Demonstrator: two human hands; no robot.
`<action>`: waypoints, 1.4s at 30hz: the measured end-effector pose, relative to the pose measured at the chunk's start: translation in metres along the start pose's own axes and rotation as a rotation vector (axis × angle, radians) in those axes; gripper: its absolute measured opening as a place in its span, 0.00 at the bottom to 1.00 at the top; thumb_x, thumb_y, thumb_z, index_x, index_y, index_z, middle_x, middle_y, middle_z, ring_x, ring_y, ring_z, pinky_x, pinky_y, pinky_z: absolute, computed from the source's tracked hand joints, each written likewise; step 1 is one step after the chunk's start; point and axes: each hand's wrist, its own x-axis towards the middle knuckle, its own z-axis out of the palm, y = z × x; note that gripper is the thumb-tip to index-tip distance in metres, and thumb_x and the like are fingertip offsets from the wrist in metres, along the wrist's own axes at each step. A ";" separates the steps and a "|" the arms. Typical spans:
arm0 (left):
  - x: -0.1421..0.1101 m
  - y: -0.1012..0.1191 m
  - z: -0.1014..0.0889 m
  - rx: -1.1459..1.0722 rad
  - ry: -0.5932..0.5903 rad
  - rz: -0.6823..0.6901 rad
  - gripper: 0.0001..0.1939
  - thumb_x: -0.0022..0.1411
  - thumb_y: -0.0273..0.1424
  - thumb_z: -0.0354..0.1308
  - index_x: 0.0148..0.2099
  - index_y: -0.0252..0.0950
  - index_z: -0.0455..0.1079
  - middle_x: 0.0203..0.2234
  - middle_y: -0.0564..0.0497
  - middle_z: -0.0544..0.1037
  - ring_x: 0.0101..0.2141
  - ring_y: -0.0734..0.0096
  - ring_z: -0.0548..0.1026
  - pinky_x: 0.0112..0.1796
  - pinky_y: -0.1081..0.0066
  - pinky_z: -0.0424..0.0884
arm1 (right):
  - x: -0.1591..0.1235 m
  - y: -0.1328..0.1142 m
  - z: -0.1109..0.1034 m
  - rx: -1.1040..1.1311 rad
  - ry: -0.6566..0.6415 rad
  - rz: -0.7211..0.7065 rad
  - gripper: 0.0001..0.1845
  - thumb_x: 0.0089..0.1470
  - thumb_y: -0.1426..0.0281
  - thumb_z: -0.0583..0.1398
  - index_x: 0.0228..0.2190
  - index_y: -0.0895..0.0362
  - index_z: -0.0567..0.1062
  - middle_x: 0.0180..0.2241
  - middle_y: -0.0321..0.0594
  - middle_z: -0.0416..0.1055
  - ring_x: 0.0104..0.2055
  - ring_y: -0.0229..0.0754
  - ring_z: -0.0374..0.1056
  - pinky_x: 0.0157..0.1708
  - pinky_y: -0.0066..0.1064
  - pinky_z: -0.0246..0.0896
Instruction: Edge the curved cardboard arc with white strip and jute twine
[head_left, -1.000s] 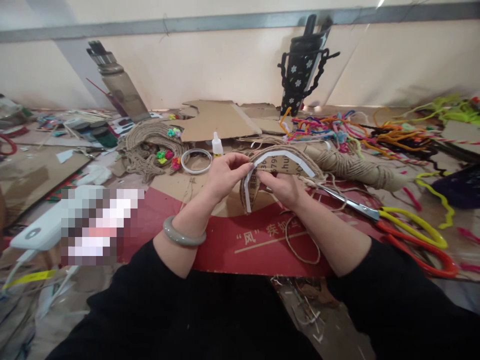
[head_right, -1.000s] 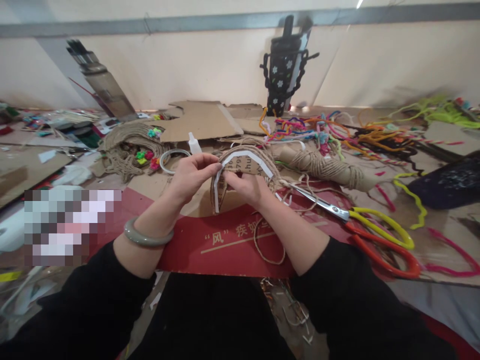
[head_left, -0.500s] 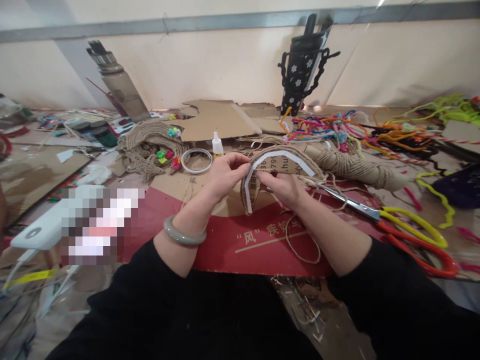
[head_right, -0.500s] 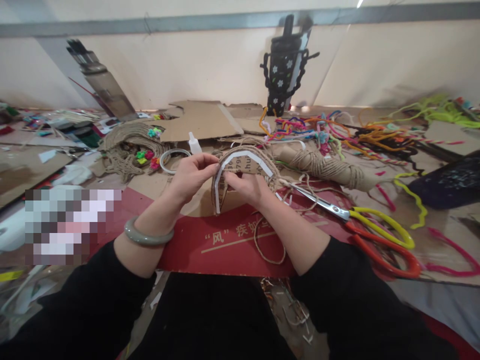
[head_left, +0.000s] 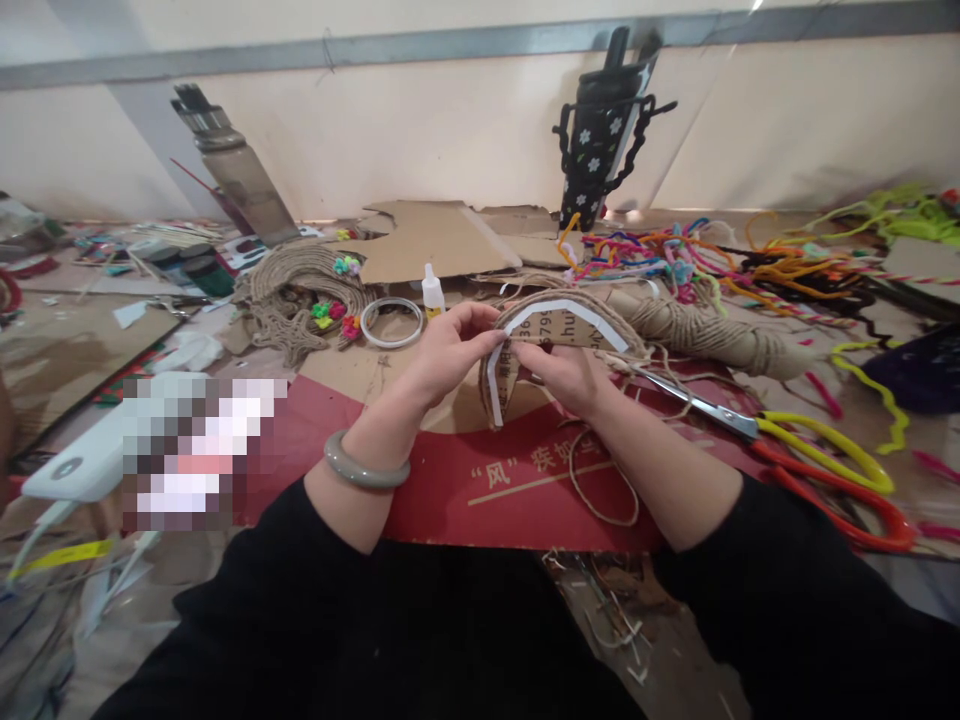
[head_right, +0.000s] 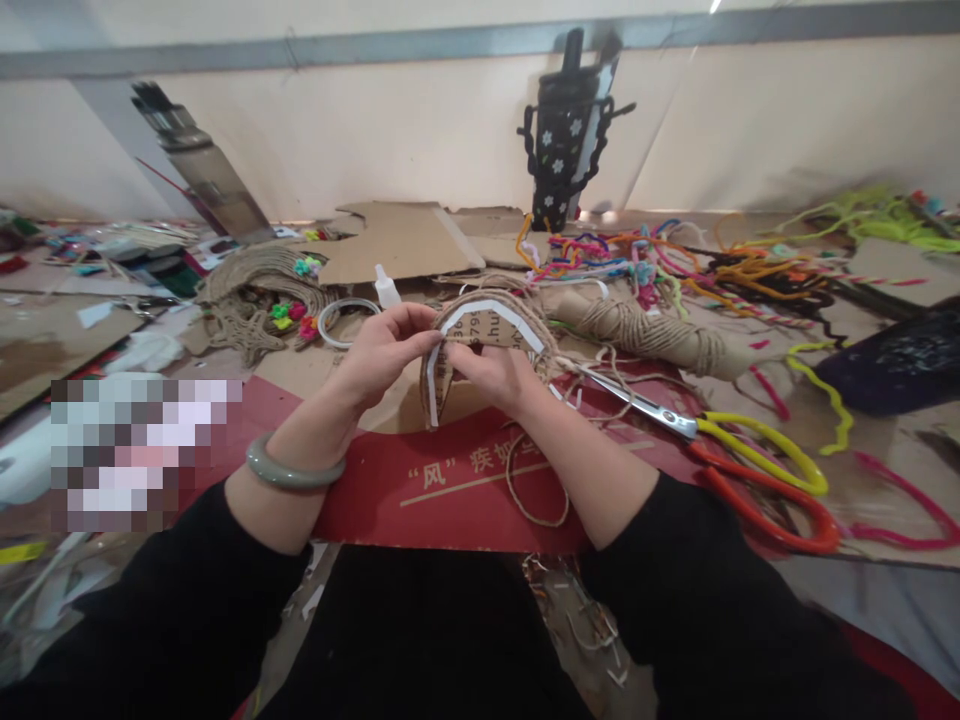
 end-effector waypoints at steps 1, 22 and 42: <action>0.000 0.001 0.000 -0.003 -0.002 -0.008 0.09 0.50 0.26 0.63 0.36 0.33 0.71 0.29 0.52 0.76 0.30 0.75 0.74 0.39 0.68 0.72 | 0.000 0.000 0.000 0.007 0.001 -0.007 0.08 0.47 0.63 0.56 0.25 0.55 0.67 0.24 0.35 0.65 0.26 0.36 0.61 0.24 0.27 0.59; 0.000 -0.003 -0.001 0.001 -0.020 0.007 0.10 0.49 0.28 0.64 0.36 0.33 0.71 0.28 0.52 0.76 0.29 0.77 0.73 0.35 0.72 0.70 | -0.001 -0.001 -0.002 -0.010 -0.026 -0.016 0.06 0.48 0.65 0.55 0.27 0.55 0.67 0.26 0.35 0.65 0.28 0.38 0.63 0.26 0.29 0.61; 0.001 -0.002 -0.002 0.058 -0.002 0.027 0.09 0.48 0.27 0.63 0.35 0.33 0.72 0.27 0.52 0.77 0.28 0.77 0.73 0.34 0.73 0.71 | 0.000 0.001 -0.001 0.005 -0.020 -0.049 0.07 0.48 0.65 0.56 0.30 0.54 0.69 0.27 0.35 0.67 0.30 0.38 0.65 0.27 0.29 0.64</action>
